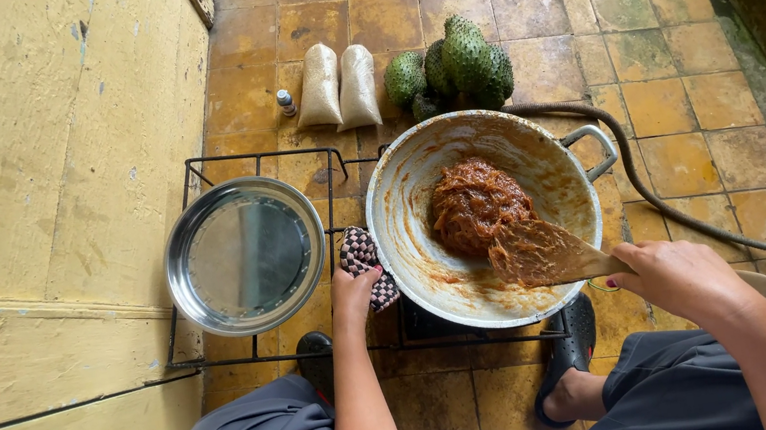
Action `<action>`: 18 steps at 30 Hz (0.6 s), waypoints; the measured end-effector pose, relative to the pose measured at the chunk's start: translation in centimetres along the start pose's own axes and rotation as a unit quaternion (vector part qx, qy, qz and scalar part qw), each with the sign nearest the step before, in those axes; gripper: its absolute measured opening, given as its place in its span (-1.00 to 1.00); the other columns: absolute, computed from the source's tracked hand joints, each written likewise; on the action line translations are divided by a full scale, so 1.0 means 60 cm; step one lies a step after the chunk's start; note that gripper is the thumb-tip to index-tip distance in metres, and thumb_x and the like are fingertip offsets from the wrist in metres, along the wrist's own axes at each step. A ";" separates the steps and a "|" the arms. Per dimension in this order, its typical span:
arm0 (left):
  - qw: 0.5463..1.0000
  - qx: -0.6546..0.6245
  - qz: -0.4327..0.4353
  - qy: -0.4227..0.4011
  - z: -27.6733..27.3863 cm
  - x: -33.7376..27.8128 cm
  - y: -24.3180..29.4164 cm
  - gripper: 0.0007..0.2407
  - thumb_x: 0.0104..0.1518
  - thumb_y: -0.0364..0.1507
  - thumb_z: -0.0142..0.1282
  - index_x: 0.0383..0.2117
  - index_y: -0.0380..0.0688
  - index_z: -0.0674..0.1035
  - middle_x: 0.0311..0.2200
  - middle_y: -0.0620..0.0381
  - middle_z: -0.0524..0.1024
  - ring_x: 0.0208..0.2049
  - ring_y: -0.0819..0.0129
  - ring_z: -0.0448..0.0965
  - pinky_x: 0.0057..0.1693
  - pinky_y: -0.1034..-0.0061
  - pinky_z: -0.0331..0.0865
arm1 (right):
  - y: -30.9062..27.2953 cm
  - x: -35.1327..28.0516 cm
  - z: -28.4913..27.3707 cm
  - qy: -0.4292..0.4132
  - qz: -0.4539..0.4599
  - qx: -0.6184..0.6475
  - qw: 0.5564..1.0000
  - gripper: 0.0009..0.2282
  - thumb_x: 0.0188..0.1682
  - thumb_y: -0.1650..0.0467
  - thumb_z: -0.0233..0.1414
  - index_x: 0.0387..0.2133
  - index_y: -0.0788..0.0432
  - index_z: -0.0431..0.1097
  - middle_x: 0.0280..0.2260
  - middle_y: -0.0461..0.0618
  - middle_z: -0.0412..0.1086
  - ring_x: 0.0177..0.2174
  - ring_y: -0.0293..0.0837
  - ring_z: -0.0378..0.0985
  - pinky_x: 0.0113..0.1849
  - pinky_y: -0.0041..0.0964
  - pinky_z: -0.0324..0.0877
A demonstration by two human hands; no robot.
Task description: Stirring a thick brown mixture in a large pot using a wooden spatula
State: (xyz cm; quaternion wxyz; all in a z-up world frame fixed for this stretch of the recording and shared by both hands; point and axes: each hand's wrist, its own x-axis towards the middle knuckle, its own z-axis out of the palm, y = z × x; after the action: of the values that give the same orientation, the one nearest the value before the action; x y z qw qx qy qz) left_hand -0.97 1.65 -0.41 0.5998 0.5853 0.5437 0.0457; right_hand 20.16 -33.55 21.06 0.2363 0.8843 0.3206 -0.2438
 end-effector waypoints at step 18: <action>1.000 -0.008 -0.017 -0.007 -0.003 -0.013 0.013 -0.44 -0.08 -0.35 0.30 0.14 -0.23 0.47 0.07 -0.08 0.55 0.08 -0.02 0.57 0.13 0.22 0.42 | -0.003 -0.003 -0.006 -0.005 0.001 -0.008 1.000 -0.61 0.00 0.00 -0.06 0.08 -0.32 0.23 -0.13 -0.28 0.54 -0.12 -0.06 0.62 -0.26 -0.09 0.49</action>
State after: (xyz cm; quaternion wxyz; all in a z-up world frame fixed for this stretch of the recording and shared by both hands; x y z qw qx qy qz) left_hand -0.93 1.46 0.69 0.6089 0.5711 0.5493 0.0356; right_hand 20.04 -33.31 21.41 0.2453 0.8814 0.3201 -0.2458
